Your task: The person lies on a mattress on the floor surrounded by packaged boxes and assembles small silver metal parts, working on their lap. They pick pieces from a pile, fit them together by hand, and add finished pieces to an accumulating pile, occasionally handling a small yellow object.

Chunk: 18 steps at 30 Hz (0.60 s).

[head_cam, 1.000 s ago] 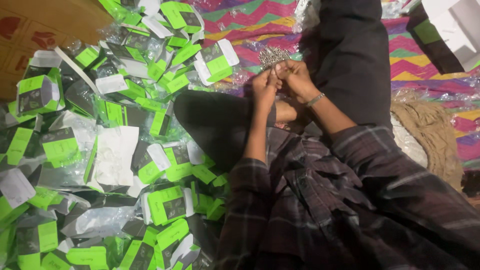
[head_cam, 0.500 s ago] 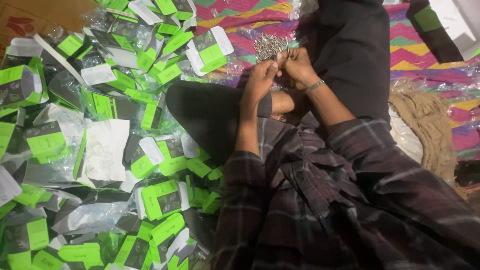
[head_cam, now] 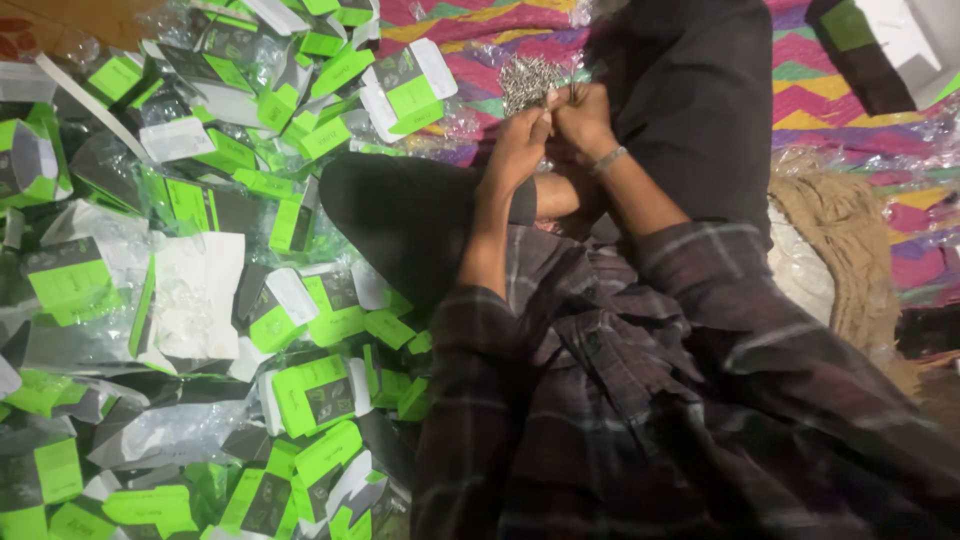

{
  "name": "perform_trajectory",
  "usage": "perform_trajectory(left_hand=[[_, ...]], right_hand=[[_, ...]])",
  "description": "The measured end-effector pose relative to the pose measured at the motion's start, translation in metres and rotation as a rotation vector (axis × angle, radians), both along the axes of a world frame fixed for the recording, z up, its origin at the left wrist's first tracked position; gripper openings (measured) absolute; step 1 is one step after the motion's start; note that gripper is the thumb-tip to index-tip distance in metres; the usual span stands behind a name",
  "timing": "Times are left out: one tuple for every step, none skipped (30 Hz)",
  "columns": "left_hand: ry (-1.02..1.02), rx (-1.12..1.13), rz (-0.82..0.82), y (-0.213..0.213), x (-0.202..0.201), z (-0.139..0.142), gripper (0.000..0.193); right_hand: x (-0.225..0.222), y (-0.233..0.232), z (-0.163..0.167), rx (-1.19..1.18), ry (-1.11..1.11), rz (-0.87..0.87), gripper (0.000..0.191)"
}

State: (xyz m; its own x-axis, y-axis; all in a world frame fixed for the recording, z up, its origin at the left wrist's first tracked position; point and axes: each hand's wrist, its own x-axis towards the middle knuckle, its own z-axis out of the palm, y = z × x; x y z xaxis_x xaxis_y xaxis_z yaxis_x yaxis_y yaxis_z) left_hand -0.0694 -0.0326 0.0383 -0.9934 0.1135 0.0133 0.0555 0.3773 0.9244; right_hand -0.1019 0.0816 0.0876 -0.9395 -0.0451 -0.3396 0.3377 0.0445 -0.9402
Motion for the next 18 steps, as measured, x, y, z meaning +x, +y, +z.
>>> perform_trajectory(left_hand=[[-0.049,0.01,0.002,0.001,-0.001,0.002,0.032],[-0.089,0.013,0.005,0.0,-0.003,0.005,0.032],[-0.142,0.019,0.009,0.0,-0.003,0.007,0.033],[-0.137,0.072,0.003,0.0,-0.003,0.008,0.033],[-0.138,0.121,-0.006,0.0,-0.003,0.008,0.032],[-0.135,0.169,-0.012,0.0,-0.002,0.008,0.032],[-0.072,0.151,-0.017,0.0,-0.002,0.007,0.032],[-0.004,0.133,-0.02,0.0,-0.002,0.006,0.032],[0.056,0.114,-0.024,0.0,-0.001,0.005,0.032],[-0.009,0.166,-0.008,0.001,0.0,0.003,0.033],[-0.074,0.214,0.004,0.001,0.0,0.001,0.034],[-0.136,0.255,0.012,0.0,0.0,0.0,0.037],[-0.152,0.326,0.039,0.001,-0.001,0.0,0.035],[-0.165,0.394,0.069,0.0,-0.002,0.0,0.033],[-0.186,0.464,0.103,-0.001,-0.002,0.0,0.032],[-0.218,0.492,0.144,-0.003,-0.002,0.0,0.03],[-0.25,0.519,0.181,-0.005,-0.003,0.002,0.028],[-0.274,0.545,0.215,-0.007,-0.003,0.002,0.027]], right_hand=[[-0.003,-0.001,0.0,0.079,0.073,-0.01,0.025],[-0.005,-0.003,0.0,0.106,0.149,-0.015,0.024],[-0.007,-0.004,0.001,0.138,0.211,-0.018,0.024],[-0.007,-0.004,0.001,0.178,0.257,-0.017,0.024],[-0.006,-0.006,0.003,0.152,0.224,-0.022,0.025],[-0.006,-0.006,0.004,0.123,0.195,-0.025,0.025],[-0.006,-0.006,0.003,0.095,0.175,-0.031,0.025],[-0.007,-0.005,0.002,0.157,0.198,-0.031,0.024],[-0.007,-0.005,0.004,0.217,0.212,-0.033,0.022],[-0.006,-0.003,0.007,0.286,0.222,-0.033,0.021],[-0.006,-0.001,0.01,0.158,0.155,-0.006,0.023],[-0.006,0.0,0.014,0.023,0.091,0.017,0.025],[-0.006,0.003,0.018,-0.111,0.033,0.045,0.027],[-0.007,0.004,0.022,-0.104,0.02,0.051,0.029],[-0.006,0.006,0.025,-0.096,-0.001,0.059,0.031],[-0.004,0.006,0.028,-0.083,-0.03,0.068,0.034],[-0.003,0.007,0.029,-0.111,-0.064,0.078,0.027],[-0.001,0.007,0.03,-0.139,-0.09,0.087,0.021]])
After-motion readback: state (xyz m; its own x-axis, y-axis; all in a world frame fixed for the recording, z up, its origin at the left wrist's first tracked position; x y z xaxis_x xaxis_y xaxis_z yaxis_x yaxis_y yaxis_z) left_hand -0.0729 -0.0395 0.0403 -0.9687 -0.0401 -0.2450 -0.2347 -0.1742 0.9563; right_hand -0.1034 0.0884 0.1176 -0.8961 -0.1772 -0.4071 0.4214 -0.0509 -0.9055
